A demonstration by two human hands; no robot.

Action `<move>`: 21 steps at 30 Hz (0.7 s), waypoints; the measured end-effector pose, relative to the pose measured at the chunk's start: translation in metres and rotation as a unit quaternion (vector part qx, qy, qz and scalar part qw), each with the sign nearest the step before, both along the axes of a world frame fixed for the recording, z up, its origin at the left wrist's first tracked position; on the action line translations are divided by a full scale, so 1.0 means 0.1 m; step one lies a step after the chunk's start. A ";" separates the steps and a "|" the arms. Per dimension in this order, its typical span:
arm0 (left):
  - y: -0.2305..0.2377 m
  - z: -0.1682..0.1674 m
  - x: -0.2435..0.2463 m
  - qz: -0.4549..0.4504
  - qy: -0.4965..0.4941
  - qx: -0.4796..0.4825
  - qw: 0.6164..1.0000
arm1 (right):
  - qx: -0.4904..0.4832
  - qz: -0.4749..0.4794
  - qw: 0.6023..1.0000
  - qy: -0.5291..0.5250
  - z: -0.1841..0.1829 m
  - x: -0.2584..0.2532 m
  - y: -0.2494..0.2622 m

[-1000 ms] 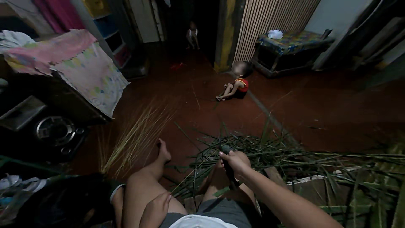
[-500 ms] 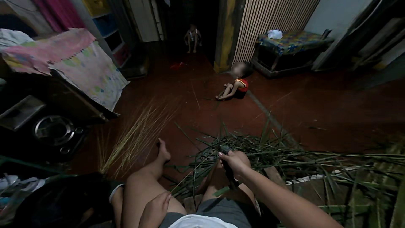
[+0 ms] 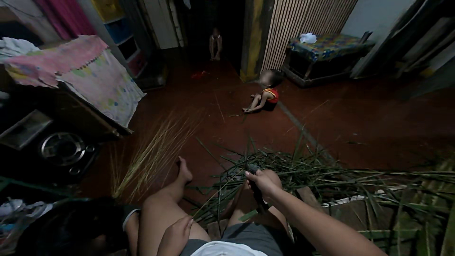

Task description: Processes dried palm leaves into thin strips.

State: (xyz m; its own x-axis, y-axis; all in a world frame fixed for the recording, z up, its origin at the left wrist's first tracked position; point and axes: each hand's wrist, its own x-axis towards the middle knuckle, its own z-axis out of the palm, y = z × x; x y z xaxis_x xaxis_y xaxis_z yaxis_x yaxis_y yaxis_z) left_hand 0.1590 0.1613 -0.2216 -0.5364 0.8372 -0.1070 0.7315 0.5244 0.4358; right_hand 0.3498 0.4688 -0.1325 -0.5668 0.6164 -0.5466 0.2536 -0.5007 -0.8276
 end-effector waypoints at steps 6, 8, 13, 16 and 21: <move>0.01 0.03 0.01 0.002 -0.005 -0.009 1.000 | 0.005 0.011 1.000 0.002 0.01 0.01 0.00; 0.01 0.04 0.01 0.006 -0.008 -0.014 1.000 | 0.005 0.014 1.000 0.006 0.00 0.02 0.00; 0.01 0.05 0.01 0.009 -0.013 -0.020 1.000 | 0.003 0.025 1.000 -0.003 -0.05 0.01 0.01; 0.01 0.06 0.01 0.007 -0.013 -0.014 1.000 | 0.006 0.028 1.000 -0.005 -0.05 0.00 0.00; -0.01 -0.01 0.01 -0.001 0.001 0.006 1.000 | 0.008 0.036 0.999 -0.004 -0.08 0.00 0.00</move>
